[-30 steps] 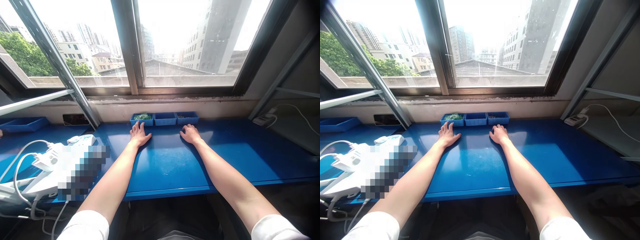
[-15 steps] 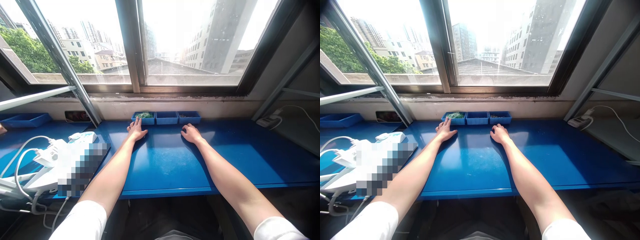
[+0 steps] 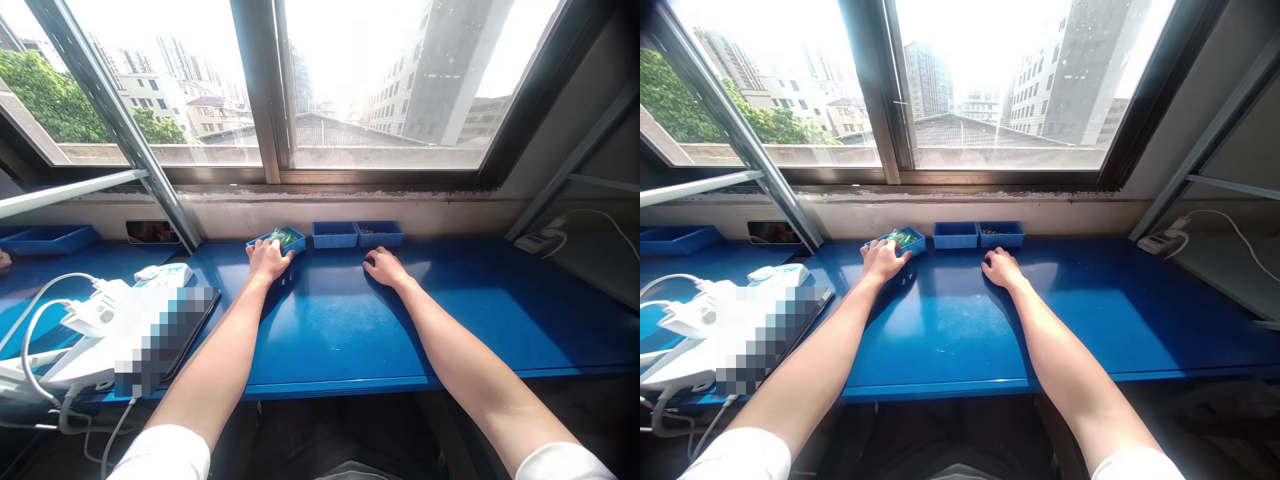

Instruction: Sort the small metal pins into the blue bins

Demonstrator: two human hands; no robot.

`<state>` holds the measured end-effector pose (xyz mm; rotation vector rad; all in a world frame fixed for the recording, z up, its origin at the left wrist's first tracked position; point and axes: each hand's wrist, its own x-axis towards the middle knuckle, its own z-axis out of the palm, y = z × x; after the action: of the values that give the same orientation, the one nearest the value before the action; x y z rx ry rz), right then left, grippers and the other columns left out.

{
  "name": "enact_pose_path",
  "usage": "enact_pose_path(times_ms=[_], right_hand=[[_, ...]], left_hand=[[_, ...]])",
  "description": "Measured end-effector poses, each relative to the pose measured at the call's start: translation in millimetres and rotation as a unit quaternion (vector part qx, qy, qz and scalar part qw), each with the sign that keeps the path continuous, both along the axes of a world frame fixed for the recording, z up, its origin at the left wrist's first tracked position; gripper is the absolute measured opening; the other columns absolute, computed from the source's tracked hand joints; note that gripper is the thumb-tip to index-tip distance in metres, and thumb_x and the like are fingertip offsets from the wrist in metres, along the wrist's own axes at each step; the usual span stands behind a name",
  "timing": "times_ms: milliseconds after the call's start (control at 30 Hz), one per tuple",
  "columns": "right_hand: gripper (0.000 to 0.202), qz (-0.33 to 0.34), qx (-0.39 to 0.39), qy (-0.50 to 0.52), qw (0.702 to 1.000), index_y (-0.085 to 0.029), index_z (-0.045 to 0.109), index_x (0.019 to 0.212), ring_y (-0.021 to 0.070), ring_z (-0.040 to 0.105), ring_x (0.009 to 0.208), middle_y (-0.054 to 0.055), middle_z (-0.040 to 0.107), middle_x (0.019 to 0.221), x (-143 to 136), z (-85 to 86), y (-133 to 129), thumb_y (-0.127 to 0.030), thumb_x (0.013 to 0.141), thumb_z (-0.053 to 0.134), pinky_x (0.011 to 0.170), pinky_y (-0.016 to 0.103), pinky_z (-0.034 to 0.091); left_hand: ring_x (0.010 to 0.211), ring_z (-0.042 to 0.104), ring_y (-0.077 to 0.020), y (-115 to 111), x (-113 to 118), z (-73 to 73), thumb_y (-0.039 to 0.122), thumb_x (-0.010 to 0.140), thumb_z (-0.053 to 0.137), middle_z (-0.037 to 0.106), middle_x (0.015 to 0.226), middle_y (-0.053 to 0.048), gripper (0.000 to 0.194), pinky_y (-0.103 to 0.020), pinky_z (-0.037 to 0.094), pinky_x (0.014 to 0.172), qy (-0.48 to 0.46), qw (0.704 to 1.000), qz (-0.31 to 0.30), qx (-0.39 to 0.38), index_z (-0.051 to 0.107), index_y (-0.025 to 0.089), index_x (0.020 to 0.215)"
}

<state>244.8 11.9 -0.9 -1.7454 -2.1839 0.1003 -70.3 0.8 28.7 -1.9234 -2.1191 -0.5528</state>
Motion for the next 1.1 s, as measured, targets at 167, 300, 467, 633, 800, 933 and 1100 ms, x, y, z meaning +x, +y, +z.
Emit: enact_pose_path(times_ms=[167, 300, 467, 633, 800, 933, 1100], right_hand=[[0.035, 0.015, 0.008, -0.005, 1.000, -0.020, 0.062, 0.108, 0.0223, 0.057, 0.097, 0.010, 0.058, 0.113, -2, 0.7, -1, -0.042, 0.085, 0.047, 0.075, 0.029, 0.044], [0.035, 0.032, 0.011, 0.035, 0.999, -0.018, 0.064, 0.104, 0.0199, 0.058, 0.094, 0.009, 0.061, 0.107, -9, 4.1, -5, -0.043, 0.083, 0.052, 0.078, 0.027, 0.044], [0.046, 0.076, -0.080, 0.209, 0.972, -0.018, 0.065, 0.089, 0.0146, 0.059, 0.080, 0.003, 0.067, 0.089, -24, 14.1, -12, -0.058, 0.085, 0.042, 0.071, 0.023, 0.044], [0.045, 0.051, -0.136, 0.235, 0.961, -0.016, 0.061, 0.071, 0.0137, 0.054, 0.063, 0.002, 0.063, 0.071, -25, 21.8, -4, -0.061, 0.071, 0.058, 0.056, 0.023, 0.039], [0.038, 0.006, -0.152, 0.338, 0.929, -0.015, 0.061, 0.074, 0.0118, 0.051, 0.054, 0.002, 0.060, 0.062, -16, 18.7, 8, -0.053, 0.072, 0.060, 0.057, 0.024, 0.040], [0.048, -0.016, -0.093, 0.328, 0.940, -0.017, 0.056, 0.063, 0.0134, 0.050, 0.054, 0.002, 0.057, 0.057, -22, 12.2, 8, -0.061, 0.078, 0.046, 0.055, 0.025, 0.037], [0.039, -0.028, -0.025, 0.290, 0.956, -0.018, 0.054, 0.063, 0.0157, 0.052, 0.064, 0.003, 0.061, 0.065, -29, 8.1, 5, -0.052, 0.080, 0.045, 0.058, 0.025, 0.034]], left_hand=[[0.083, 0.061, -0.0246, -5, -8, 4.8, 0.062, 0.078, 0.044, 0.066, 0.070, -0.007, 0.047, -0.038, 0.039, 0.085, 0.002, 0.997, -0.072, 0.017, 0.060, 0.022, 0.061], [0.064, 0.057, -0.0169, -9, -7, 4.4, 0.064, 0.077, 0.043, 0.058, 0.054, -0.003, 0.054, -0.029, 0.040, 0.067, -0.021, 0.986, -0.166, -0.002, 0.053, 0.021, 0.046], [0.062, 0.056, -0.0154, -20, 31, 2.4, 0.054, 0.082, 0.044, 0.056, 0.050, -0.003, 0.052, -0.028, 0.041, 0.068, -0.030, 0.970, -0.241, -0.013, 0.051, 0.020, 0.043], [0.074, 0.061, -0.0204, -22, 81, 6.1, 0.046, 0.086, 0.042, 0.063, 0.062, -0.007, 0.045, -0.033, 0.042, 0.079, -0.034, 0.958, -0.284, -0.001, 0.055, 0.020, 0.052], [0.097, 0.059, -0.0258, -10, 84, 9.7, 0.043, 0.079, 0.051, 0.066, 0.094, -0.011, 0.028, -0.036, 0.042, 0.084, -0.164, 0.980, -0.084, 0.076, 0.060, 0.018, 0.087], [0.090, 0.062, -0.0295, -7, 61, 7.0, 0.058, 0.075, 0.051, 0.067, 0.095, -0.015, 0.045, -0.035, 0.045, 0.073, -0.250, 0.965, 0.009, -0.081, 0.060, 0.017, 0.091], [0.071, 0.063, -0.0241, -1, 43, -5.7, 0.061, 0.075, 0.046, 0.068, 0.075, -0.010, 0.046, -0.029, 0.042, 0.059, -0.286, 0.923, -0.111, -0.231, 0.060, 0.018, 0.064]])
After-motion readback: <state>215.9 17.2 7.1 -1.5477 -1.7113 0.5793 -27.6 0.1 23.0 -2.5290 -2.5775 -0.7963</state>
